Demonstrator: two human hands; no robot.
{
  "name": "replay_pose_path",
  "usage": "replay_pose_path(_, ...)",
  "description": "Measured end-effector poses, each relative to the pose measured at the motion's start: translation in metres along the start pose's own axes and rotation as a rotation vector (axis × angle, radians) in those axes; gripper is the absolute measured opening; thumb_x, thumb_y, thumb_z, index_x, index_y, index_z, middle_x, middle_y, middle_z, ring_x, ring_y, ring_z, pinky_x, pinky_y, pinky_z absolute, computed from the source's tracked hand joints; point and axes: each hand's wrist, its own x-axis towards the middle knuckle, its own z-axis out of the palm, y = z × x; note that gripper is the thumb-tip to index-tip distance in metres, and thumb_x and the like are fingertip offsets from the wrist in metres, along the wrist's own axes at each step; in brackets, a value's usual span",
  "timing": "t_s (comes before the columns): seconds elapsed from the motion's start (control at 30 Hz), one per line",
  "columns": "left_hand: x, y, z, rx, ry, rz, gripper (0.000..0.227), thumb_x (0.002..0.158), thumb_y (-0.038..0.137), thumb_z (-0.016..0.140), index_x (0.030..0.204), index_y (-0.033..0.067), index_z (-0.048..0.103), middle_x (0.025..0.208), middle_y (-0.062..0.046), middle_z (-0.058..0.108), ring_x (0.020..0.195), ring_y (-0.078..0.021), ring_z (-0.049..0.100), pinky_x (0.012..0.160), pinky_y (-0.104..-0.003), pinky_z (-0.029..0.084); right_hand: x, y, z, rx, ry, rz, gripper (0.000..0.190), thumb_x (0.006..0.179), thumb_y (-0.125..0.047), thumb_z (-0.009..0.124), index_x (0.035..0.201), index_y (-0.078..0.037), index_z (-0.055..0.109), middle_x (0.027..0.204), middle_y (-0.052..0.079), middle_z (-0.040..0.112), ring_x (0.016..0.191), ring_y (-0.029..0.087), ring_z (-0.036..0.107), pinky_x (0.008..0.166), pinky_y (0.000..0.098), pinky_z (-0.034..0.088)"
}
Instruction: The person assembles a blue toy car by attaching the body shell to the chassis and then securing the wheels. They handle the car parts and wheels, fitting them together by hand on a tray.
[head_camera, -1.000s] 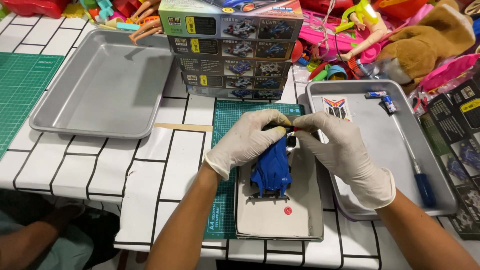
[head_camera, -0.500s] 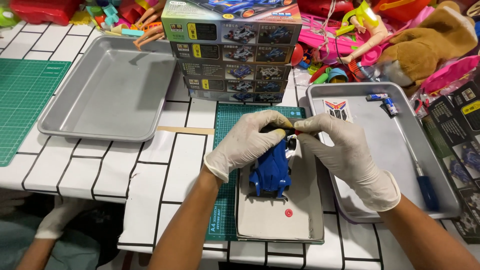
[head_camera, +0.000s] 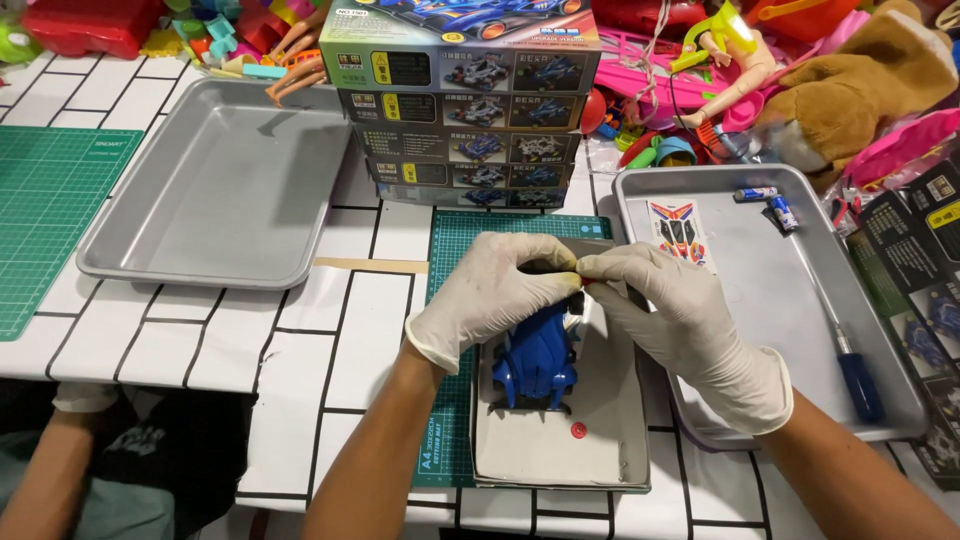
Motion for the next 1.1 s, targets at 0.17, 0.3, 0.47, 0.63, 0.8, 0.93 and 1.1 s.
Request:
replay_pose_path(0.17,0.002,-0.005,0.002,-0.03,0.007,-0.018,0.01,0.08,0.012,0.077,0.088,0.0151,0.08,0.081,-0.002,0.077,0.084,-0.0117,0.07,0.078,-0.029,0.058,0.0,0.0,0.0,0.036,0.015,-0.024,0.018,0.089,-0.002,0.078,0.105,-0.01,0.076,0.094,0.004,0.075,0.084,0.024,0.074,0.079,0.0328,0.057)
replay_pose_path(0.3,0.002,-0.003,0.002,-0.033,0.002,0.0,0.01,0.08,0.009,0.076,0.088,0.0138,0.079,0.081,-0.003,0.076,0.084,-0.0127,0.069,0.078,-0.03,0.058,-0.003,0.003,0.0,0.054,0.031,-0.018,0.016,0.087,-0.002,0.079,0.102,-0.009,0.076,0.094,0.005,0.076,0.082,0.023,0.074,0.076,0.0317,0.057)
replay_pose_path(0.47,0.001,0.001,0.003,-0.054,0.005,-0.003,0.009,0.079,0.008,0.076,0.086,0.0132,0.079,0.077,-0.002,0.075,0.081,-0.012,0.067,0.076,-0.029,0.057,-0.002,-0.003,-0.001,0.075,0.053,-0.006,0.014,0.087,-0.001,0.079,0.099,-0.008,0.076,0.092,0.006,0.076,0.08,0.024,0.074,0.074,0.031,0.056)
replay_pose_path(0.63,0.0,0.005,0.003,-0.057,0.015,0.013,0.009,0.078,0.007,0.076,0.084,0.0133,0.079,0.074,-0.001,0.073,0.079,-0.0093,0.065,0.074,-0.027,0.056,-0.003,-0.003,-0.001,0.098,0.07,0.018,0.015,0.086,-0.002,0.08,0.098,-0.008,0.076,0.091,0.005,0.076,0.079,0.022,0.074,0.074,0.0297,0.057)
replay_pose_path(0.8,0.001,0.004,0.005,-0.102,0.025,-0.029,0.008,0.081,0.008,0.076,0.084,0.0138,0.079,0.076,-0.001,0.073,0.079,-0.0103,0.065,0.077,-0.027,0.055,0.002,-0.003,0.0,0.122,0.089,0.001,0.013,0.088,-0.001,0.078,0.099,-0.008,0.076,0.092,0.005,0.076,0.081,0.022,0.074,0.075,0.0288,0.057)
replay_pose_path(0.93,0.002,0.01,0.007,-0.117,0.034,-0.02,0.008,0.082,0.008,0.076,0.089,0.0119,0.079,0.081,-0.002,0.074,0.083,-0.0113,0.064,0.08,-0.03,0.056,0.003,-0.005,-0.004,0.131,0.103,0.0,0.016,0.086,0.001,0.08,0.1,-0.006,0.075,0.093,0.008,0.076,0.081,0.024,0.075,0.075,0.0303,0.058)
replay_pose_path(1.1,0.002,0.006,0.008,-0.081,0.045,0.007,0.008,0.083,0.008,0.078,0.09,0.012,0.079,0.081,-0.004,0.075,0.084,-0.0116,0.068,0.08,-0.029,0.057,0.0,-0.003,-0.003,0.045,0.071,-0.019,0.012,0.087,-0.001,0.079,0.097,-0.006,0.075,0.094,0.008,0.076,0.082,0.025,0.075,0.074,0.0322,0.058)
